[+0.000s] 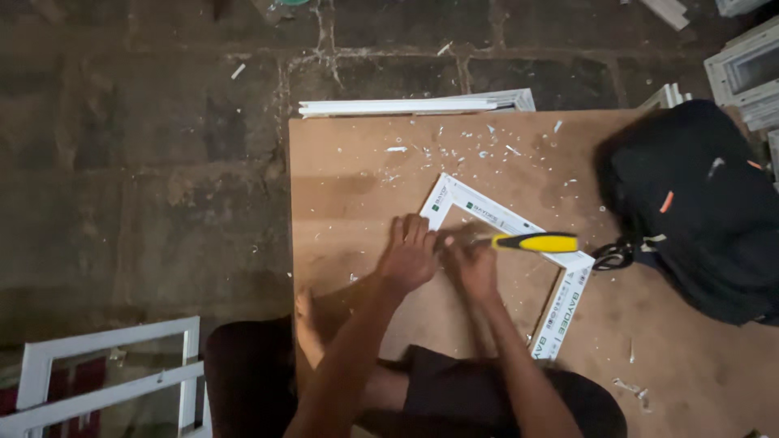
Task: The person sits on the floor and uses a hand file to smooth the cut corners and edges of a white uPVC window frame, rotating the frame to file different corners and brushing away plastic shavings between passes.
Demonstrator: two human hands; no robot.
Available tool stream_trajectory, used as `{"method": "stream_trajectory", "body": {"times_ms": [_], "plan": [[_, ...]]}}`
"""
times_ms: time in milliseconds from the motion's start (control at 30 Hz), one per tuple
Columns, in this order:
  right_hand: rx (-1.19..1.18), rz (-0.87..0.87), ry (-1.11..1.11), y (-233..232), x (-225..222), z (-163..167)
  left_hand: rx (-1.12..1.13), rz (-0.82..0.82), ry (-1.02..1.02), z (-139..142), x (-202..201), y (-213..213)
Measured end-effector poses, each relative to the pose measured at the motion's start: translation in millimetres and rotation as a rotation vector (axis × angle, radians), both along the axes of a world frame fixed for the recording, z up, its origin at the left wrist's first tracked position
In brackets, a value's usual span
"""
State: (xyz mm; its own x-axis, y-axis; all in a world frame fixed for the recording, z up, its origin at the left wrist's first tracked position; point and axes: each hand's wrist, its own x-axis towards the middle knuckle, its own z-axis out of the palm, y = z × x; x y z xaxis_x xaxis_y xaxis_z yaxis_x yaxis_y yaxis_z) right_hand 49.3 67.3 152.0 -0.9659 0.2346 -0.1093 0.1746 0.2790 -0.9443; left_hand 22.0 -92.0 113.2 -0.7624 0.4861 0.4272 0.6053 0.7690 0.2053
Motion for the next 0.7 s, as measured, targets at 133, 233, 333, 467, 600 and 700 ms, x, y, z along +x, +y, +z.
{"method": "stream_trajectory", "body": {"times_ms": [133,233,333,467,600,700], "plan": [[0.068,0.075,0.177,23.0,-69.5,16.0,-0.092,0.083,-0.036,-0.9,-2.8,2.0],[-0.066,0.128,0.164,29.9,-117.1,24.4,-0.110,0.105,-0.115,-6.4,-9.3,6.8],[-0.074,0.191,0.169,29.6,-144.4,30.5,-0.073,0.101,-0.166,-12.5,-16.2,8.4],[-0.121,0.229,0.116,25.0,-152.8,29.6,-0.087,0.087,-0.198,-16.8,-15.1,7.9],[-0.035,0.240,0.104,22.3,-156.9,30.6,-0.051,0.088,-0.199,-15.9,-13.9,8.2],[0.089,0.254,0.112,23.0,-158.5,32.4,-0.029,0.105,-0.165,-13.3,-14.5,9.2]]}}
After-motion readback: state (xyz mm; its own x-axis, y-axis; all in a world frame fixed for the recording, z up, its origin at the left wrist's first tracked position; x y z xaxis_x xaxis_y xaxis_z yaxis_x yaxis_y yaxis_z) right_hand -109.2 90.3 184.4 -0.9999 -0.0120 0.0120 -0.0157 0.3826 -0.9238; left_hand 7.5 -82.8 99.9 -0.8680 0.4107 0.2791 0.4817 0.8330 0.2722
